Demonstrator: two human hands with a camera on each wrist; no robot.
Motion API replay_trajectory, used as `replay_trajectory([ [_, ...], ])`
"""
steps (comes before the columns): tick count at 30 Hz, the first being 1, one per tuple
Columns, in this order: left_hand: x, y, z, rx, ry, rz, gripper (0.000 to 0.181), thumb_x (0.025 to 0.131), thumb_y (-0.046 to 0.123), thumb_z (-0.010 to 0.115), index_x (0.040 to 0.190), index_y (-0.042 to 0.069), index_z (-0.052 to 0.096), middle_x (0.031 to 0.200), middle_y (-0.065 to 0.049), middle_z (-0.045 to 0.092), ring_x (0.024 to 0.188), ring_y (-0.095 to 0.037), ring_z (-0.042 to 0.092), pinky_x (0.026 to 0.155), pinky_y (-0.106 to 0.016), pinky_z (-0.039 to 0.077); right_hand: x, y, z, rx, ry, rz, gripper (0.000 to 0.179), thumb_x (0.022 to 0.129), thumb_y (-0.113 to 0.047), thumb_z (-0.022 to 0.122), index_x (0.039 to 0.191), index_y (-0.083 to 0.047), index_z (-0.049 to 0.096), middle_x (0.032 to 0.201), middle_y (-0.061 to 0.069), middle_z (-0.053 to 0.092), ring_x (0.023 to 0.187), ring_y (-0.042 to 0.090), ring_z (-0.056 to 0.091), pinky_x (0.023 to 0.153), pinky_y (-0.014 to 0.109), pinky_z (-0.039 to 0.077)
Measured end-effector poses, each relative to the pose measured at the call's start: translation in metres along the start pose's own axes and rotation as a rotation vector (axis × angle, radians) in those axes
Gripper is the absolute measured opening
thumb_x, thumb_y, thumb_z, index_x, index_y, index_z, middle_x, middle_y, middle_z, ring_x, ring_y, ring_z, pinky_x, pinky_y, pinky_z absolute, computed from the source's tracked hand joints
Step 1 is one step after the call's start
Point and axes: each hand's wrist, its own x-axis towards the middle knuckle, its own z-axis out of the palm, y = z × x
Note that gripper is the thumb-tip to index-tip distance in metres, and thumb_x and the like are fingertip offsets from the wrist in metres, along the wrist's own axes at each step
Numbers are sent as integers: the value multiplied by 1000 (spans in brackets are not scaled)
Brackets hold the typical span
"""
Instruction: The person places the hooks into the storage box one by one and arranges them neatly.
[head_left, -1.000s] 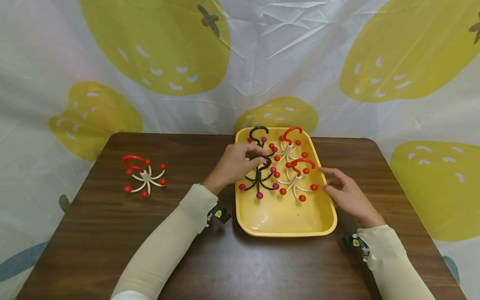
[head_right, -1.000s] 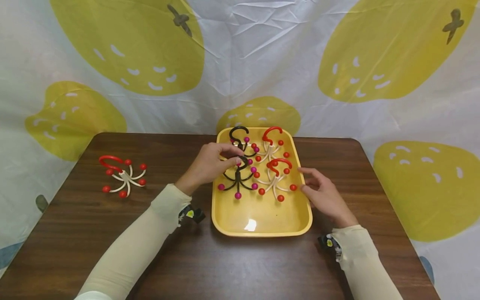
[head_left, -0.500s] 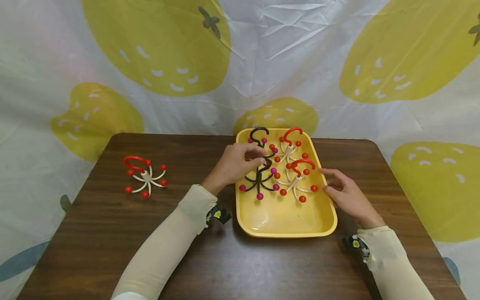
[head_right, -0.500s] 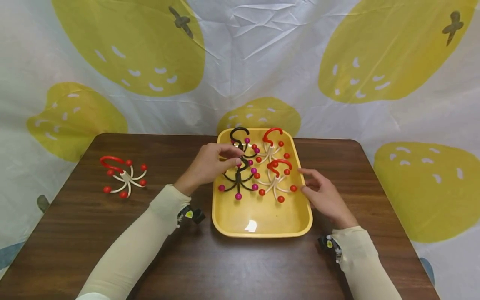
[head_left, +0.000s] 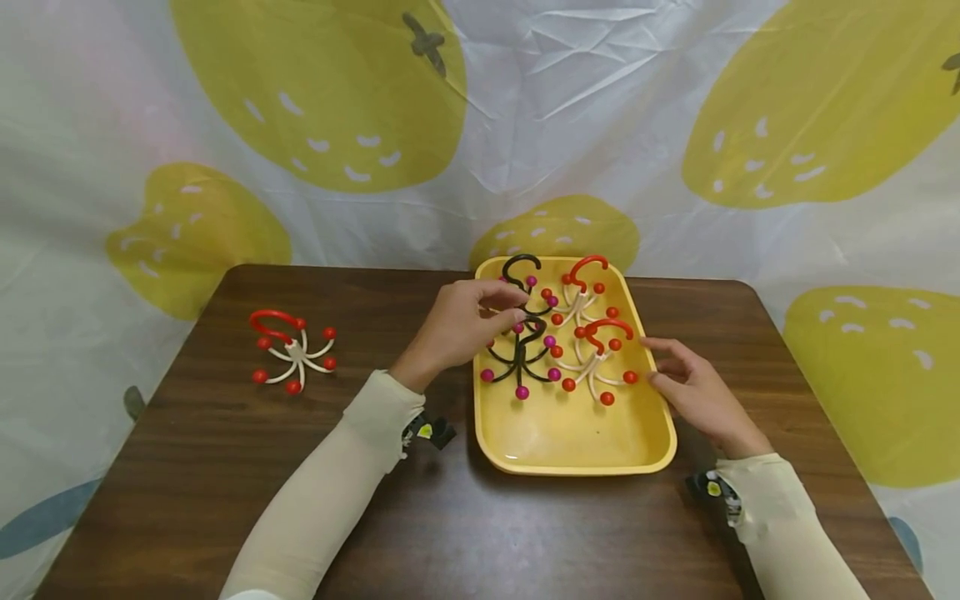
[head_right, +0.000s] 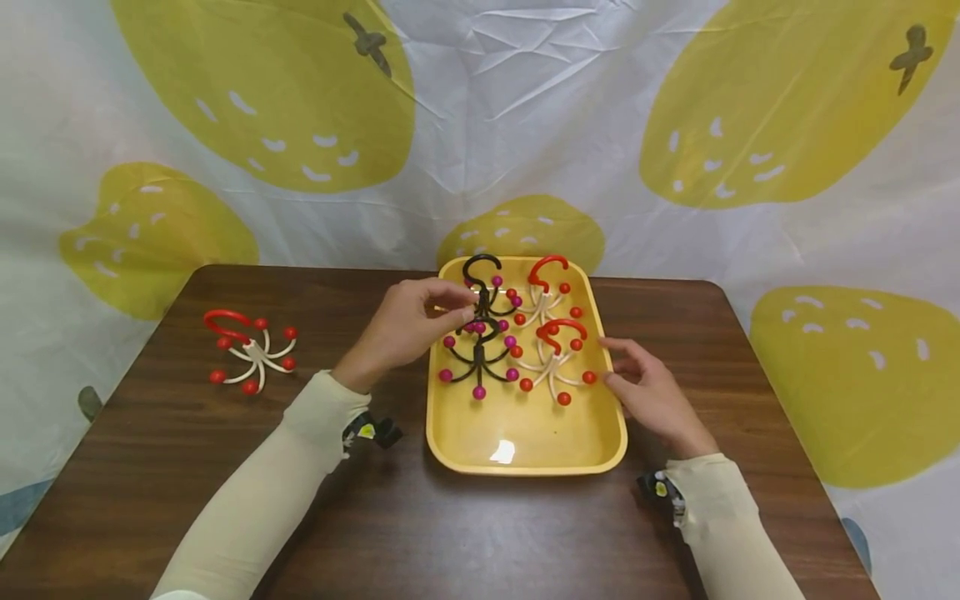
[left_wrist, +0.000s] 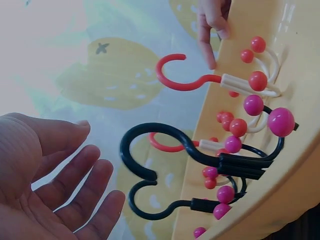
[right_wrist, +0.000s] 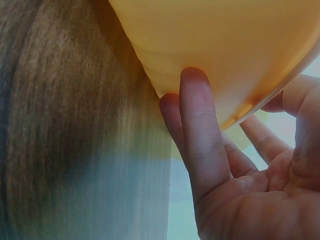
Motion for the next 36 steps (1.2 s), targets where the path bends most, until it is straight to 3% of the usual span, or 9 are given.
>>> replay_trajectory([
  [13,-19,7,-33,2,108,19,21,91,28,74,110,19,75,106,6,74,94,-7,68,85,-31,57,0,-1,0,-6,0,0,55,100,-17,57,152,-22,38,125,28,58,90,23,70,67,40,61],
  [36,-55,-7,-82,8,246,-36,23,89,28,76,110,18,75,106,-1,74,95,-9,69,87,-34,57,2,1,-2,-32,6,8,55,100,-18,57,152,-22,38,123,28,59,87,21,70,66,38,61],
])
